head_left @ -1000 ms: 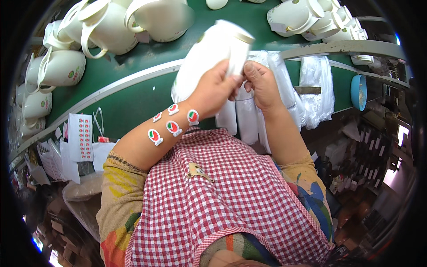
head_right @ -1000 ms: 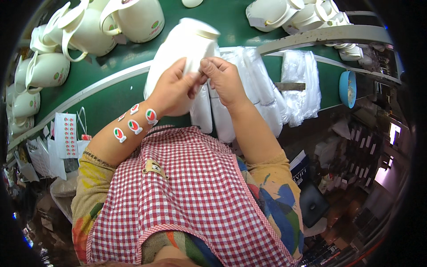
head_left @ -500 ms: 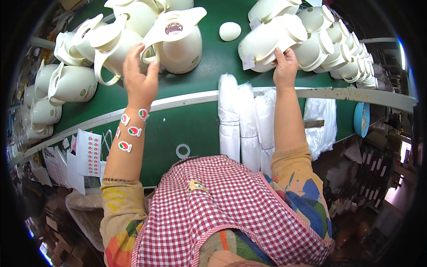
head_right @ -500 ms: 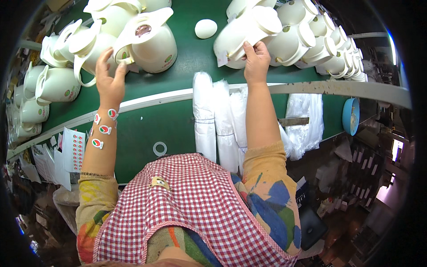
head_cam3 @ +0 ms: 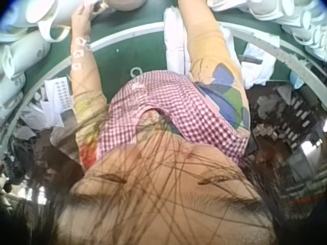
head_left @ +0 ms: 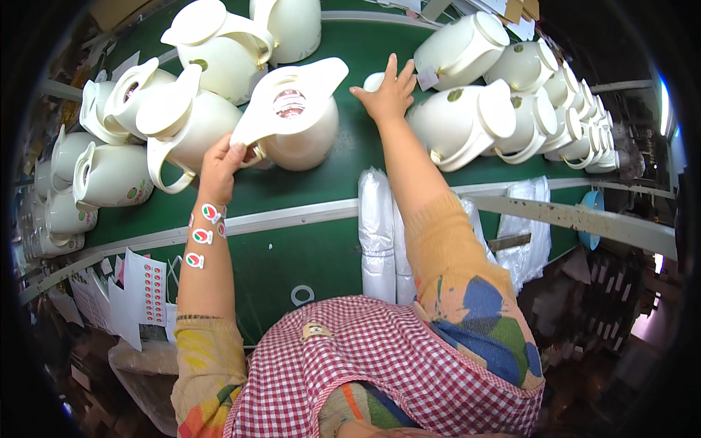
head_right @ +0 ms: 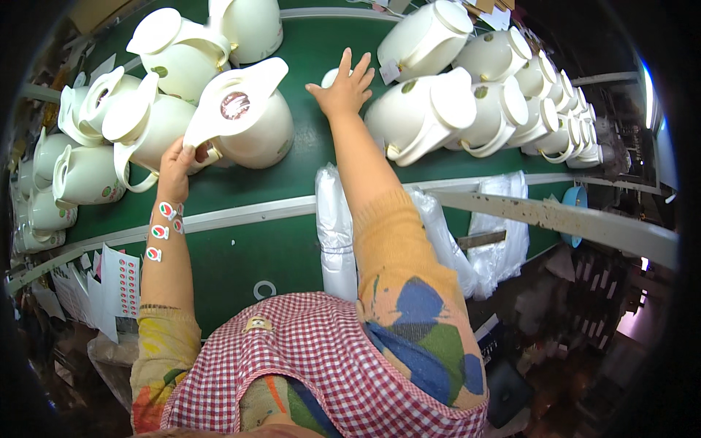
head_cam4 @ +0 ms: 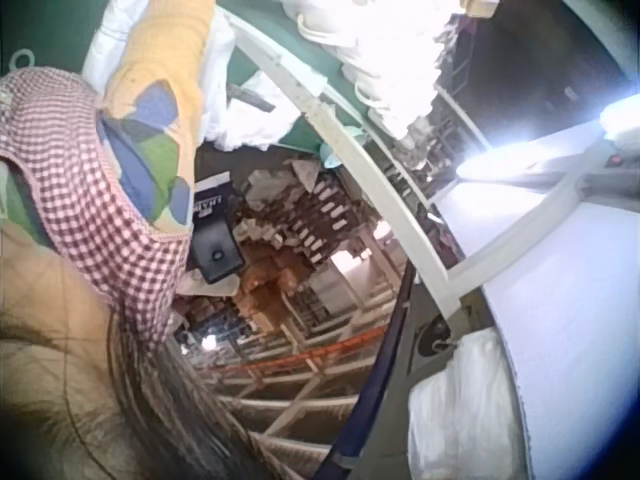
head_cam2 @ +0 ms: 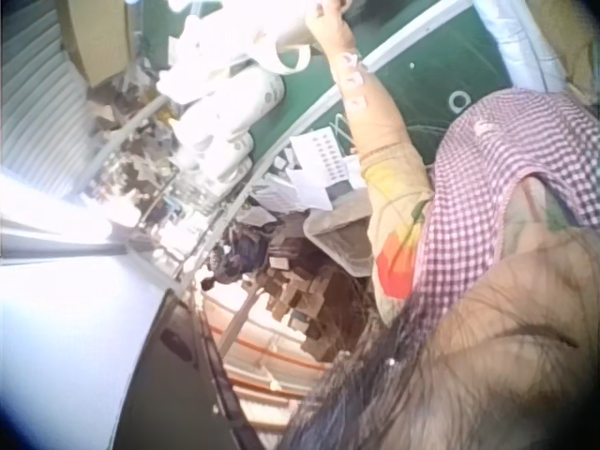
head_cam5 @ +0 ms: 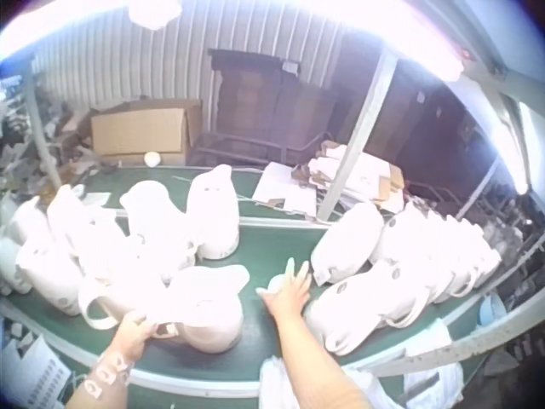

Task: The person applies small round stickers to white ceramic pitchers on a green workbench. They peel stickers from a sheet, place them on the pitcher body, and set the finished pitchers aside. The person also handles lids from a plastic bag and places them on the pitchers.

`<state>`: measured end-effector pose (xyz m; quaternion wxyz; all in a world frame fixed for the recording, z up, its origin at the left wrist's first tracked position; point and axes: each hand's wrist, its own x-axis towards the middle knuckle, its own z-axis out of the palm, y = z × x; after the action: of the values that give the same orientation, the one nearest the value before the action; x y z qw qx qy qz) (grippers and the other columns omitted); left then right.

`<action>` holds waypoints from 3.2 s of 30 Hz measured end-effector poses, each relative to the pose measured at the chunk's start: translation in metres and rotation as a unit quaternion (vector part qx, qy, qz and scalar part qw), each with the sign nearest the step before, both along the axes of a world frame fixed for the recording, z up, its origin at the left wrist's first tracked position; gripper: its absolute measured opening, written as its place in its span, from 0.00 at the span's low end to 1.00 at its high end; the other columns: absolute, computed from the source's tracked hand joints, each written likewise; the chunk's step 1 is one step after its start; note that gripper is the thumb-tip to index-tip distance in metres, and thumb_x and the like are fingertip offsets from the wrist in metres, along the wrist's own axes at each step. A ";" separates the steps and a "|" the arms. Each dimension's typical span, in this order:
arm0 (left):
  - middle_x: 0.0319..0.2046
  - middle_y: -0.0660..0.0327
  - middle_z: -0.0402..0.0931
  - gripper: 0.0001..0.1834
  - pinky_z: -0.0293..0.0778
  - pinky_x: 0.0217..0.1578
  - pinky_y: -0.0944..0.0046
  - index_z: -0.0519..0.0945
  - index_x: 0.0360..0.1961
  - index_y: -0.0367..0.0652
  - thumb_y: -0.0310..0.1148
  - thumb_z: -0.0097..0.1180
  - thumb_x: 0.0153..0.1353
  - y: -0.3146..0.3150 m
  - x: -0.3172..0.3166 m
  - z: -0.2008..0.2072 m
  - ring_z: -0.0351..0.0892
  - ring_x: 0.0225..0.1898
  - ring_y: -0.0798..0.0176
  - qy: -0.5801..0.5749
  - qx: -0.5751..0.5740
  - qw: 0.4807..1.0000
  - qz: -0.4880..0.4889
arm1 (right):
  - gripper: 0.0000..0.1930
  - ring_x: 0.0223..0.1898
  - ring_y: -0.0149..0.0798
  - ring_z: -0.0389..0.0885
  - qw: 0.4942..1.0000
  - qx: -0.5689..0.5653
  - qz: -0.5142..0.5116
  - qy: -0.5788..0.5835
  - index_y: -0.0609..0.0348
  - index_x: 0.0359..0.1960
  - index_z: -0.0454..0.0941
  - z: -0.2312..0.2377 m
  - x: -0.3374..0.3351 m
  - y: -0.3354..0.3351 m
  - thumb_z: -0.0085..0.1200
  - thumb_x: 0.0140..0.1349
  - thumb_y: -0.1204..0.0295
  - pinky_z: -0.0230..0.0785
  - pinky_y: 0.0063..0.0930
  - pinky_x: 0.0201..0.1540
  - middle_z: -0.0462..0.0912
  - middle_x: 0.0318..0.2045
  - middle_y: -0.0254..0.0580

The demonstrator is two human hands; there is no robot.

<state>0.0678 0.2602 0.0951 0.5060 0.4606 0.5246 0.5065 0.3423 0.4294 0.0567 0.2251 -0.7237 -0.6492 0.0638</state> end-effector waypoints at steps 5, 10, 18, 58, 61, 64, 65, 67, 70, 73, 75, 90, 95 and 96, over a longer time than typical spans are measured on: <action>0.28 0.63 0.75 0.15 0.69 0.34 0.71 0.78 0.37 0.36 0.40 0.54 0.63 -0.003 0.008 0.000 0.72 0.28 0.71 -0.067 -0.016 0.998 -0.014 | 0.53 0.61 0.60 0.59 0.995 -0.081 -0.010 0.058 0.44 0.67 0.51 -0.055 0.020 0.044 0.68 0.36 0.58 0.63 0.50 0.59 0.56 0.64 0.49; 0.20 0.66 0.70 0.14 0.63 0.21 0.74 0.76 0.30 0.37 0.39 0.53 0.64 -0.027 0.044 0.036 0.66 0.20 0.74 -0.092 -0.042 0.994 -0.034 | 0.46 0.56 0.48 0.65 0.901 0.060 0.069 0.425 0.62 0.64 0.50 0.002 0.010 -0.017 0.65 0.48 0.59 0.64 0.41 0.56 0.60 0.57 0.55; 0.17 0.70 0.67 0.11 0.57 0.18 0.76 0.75 0.28 0.40 0.37 0.54 0.63 -0.115 0.061 0.085 0.61 0.17 0.78 -0.031 -0.091 0.993 -0.074 | 0.44 0.63 0.47 0.63 0.805 -0.046 0.496 0.322 0.60 0.64 0.62 0.163 0.035 -0.152 0.65 0.43 0.58 0.54 0.38 0.65 0.63 0.62 0.51; 0.22 0.68 0.71 0.12 0.64 0.24 0.71 0.78 0.31 0.36 0.36 0.55 0.63 -0.199 0.083 0.071 0.65 0.24 0.76 0.025 -0.051 0.996 -0.070 | 0.44 0.56 0.53 0.69 0.857 -0.112 0.488 -0.123 0.56 0.60 0.65 0.178 0.008 -0.233 0.61 0.45 0.42 0.65 0.43 0.56 0.71 0.53 0.51; 0.23 0.68 0.72 0.12 0.65 0.26 0.70 0.79 0.35 0.35 0.36 0.56 0.62 -0.194 0.068 0.066 0.66 0.25 0.76 -0.024 -0.074 0.991 -0.105 | 0.37 0.55 0.55 0.67 0.751 0.075 0.641 -0.140 0.55 0.59 0.68 0.171 0.007 -0.220 0.58 0.49 0.47 0.62 0.45 0.57 0.68 0.55 0.53; 0.23 0.61 0.75 0.14 0.69 0.28 0.64 0.79 0.36 0.34 0.37 0.55 0.61 -0.189 0.071 0.061 0.71 0.25 0.69 0.099 0.015 0.993 -0.066 | 0.30 0.53 0.54 0.67 0.766 0.077 0.637 -0.045 0.55 0.55 0.72 0.146 0.003 -0.222 0.55 0.49 0.56 0.62 0.45 0.56 0.68 0.53 0.52; 0.24 0.58 0.76 0.14 0.69 0.29 0.63 0.79 0.36 0.34 0.38 0.55 0.61 -0.187 0.080 0.062 0.72 0.25 0.67 0.133 0.031 0.990 -0.035 | 0.29 0.52 0.54 0.68 0.798 0.075 0.597 -0.018 0.53 0.55 0.72 0.140 0.002 -0.222 0.55 0.51 0.56 0.63 0.42 0.56 0.70 0.52 0.51; 0.24 0.54 0.76 0.15 0.71 0.30 0.61 0.79 0.35 0.35 0.39 0.55 0.61 -0.186 0.099 0.069 0.74 0.25 0.62 0.173 0.024 0.985 -0.001 | 0.26 0.52 0.53 0.69 0.861 0.038 0.508 -0.003 0.53 0.54 0.73 0.140 -0.004 -0.222 0.53 0.54 0.57 0.64 0.40 0.54 0.72 0.50 0.49; 0.24 0.49 0.77 0.16 0.72 0.32 0.58 0.78 0.31 0.36 0.41 0.54 0.61 -0.179 0.119 0.077 0.77 0.27 0.53 0.168 -0.002 0.986 0.006 | 0.22 0.51 0.50 0.70 0.895 0.033 0.440 -0.060 0.56 0.50 0.76 0.142 -0.006 -0.219 0.52 0.57 0.57 0.63 0.39 0.53 0.74 0.50 0.48; 0.29 0.47 0.80 0.16 0.73 0.35 0.52 0.79 0.34 0.39 0.43 0.55 0.58 -0.171 0.114 0.077 0.79 0.32 0.45 0.162 -0.062 0.985 -0.008 | 0.20 0.51 0.48 0.71 0.848 0.148 0.510 0.002 0.57 0.46 0.79 0.177 -0.021 -0.244 0.59 0.52 0.63 0.61 0.39 0.55 0.75 0.50 0.46; 0.28 0.48 0.79 0.13 0.73 0.34 0.53 0.78 0.33 0.39 0.39 0.58 0.55 -0.166 0.111 0.048 0.79 0.32 0.45 0.265 0.186 0.946 0.003 | 0.18 0.50 0.47 0.73 0.772 0.084 0.627 0.062 0.55 0.41 0.79 0.198 -0.032 -0.284 0.64 0.47 0.65 0.60 0.42 0.56 0.77 0.46 0.41; 0.27 0.62 0.70 0.07 0.69 0.33 0.65 0.70 0.32 0.43 0.34 0.52 0.59 -0.161 0.113 0.040 0.68 0.30 0.65 -0.151 0.091 0.984 0.014 | 0.09 0.48 0.44 0.72 0.781 0.029 0.622 0.048 0.51 0.31 0.80 0.201 -0.052 -0.328 0.64 0.46 0.72 0.55 0.42 0.55 0.76 0.39 0.35; 0.24 0.62 0.74 0.09 0.71 0.30 0.64 0.72 0.28 0.41 0.33 0.57 0.56 -0.161 0.117 0.060 0.71 0.27 0.65 -0.043 0.147 0.987 0.045 | 0.07 0.47 0.43 0.73 0.777 0.056 0.622 0.074 0.54 0.28 0.78 0.198 -0.052 -0.327 0.62 0.46 0.75 0.55 0.40 0.55 0.77 0.39 0.34; 0.24 0.62 0.74 0.09 0.71 0.30 0.65 0.72 0.28 0.40 0.34 0.57 0.56 -0.158 0.115 0.058 0.71 0.27 0.65 -0.035 0.143 0.989 0.025 | 0.06 0.47 0.42 0.73 0.774 0.067 0.623 0.087 0.54 0.27 0.78 0.202 -0.051 -0.328 0.61 0.46 0.75 0.56 0.40 0.55 0.78 0.38 0.34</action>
<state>0.1826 0.1020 0.1534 0.4409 0.4968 0.4399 0.6044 0.2909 0.1016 0.2584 0.2390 -0.1352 -0.9385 0.2092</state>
